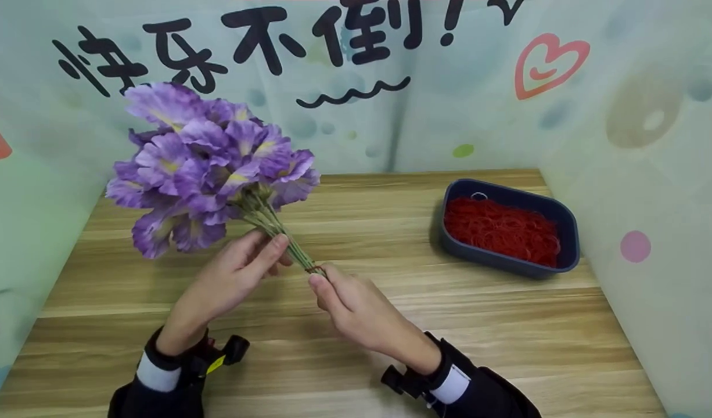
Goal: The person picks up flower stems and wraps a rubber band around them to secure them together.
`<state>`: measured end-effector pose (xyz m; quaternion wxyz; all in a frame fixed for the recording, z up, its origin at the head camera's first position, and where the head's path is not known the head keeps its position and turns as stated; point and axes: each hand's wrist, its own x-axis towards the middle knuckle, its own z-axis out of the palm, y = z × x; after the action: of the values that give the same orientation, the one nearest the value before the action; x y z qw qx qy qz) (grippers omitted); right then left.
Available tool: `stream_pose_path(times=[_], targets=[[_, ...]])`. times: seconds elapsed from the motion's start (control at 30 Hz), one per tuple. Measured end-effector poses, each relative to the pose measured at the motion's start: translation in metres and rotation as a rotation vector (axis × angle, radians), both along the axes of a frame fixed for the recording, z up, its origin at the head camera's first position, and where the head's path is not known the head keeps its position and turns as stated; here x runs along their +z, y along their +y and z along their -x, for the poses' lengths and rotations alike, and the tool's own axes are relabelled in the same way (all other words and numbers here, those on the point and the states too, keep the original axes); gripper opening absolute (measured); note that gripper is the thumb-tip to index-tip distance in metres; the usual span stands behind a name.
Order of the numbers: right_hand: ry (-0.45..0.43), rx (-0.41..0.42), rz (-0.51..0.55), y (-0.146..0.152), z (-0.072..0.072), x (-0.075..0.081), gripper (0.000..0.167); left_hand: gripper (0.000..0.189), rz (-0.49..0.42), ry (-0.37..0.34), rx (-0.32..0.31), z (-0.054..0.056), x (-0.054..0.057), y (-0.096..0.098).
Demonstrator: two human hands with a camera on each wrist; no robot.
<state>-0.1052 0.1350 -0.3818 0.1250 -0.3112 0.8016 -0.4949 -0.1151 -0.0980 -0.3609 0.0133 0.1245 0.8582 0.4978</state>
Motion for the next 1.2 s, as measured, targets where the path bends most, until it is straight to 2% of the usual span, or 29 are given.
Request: stream_pose_path(times=[0.07,0.17,0.23,0.33,0.6,0.93,1.2], targets=[[-0.007,-0.014,-0.009,0.0,0.001,0.0,0.032,0.036,0.103,0.126,0.066,-0.002,0.001,0.001],[-0.013,-0.02,-0.015,0.0,0.001,0.0,0.033,0.036,0.271,0.36,0.174,-0.005,0.0,0.003],[-0.011,-0.019,-0.022,-0.001,0.002,-0.001,0.033,0.037,0.356,0.495,0.224,-0.006,-0.002,0.005],[-0.006,-0.011,-0.032,-0.002,0.002,-0.002,0.033,0.036,0.41,0.594,0.256,-0.007,-0.004,0.009],[0.038,0.04,-0.068,-0.004,0.001,-0.009,0.03,0.034,0.406,0.595,0.255,-0.006,-0.008,0.015],[0.095,0.088,-0.141,-0.007,0.0,-0.019,0.026,0.032,0.371,0.58,0.2,-0.003,-0.013,0.02],[0.2,0.076,-0.282,-0.011,0.001,-0.024,0.023,0.033,0.466,0.551,0.18,0.0,-0.022,0.025]])
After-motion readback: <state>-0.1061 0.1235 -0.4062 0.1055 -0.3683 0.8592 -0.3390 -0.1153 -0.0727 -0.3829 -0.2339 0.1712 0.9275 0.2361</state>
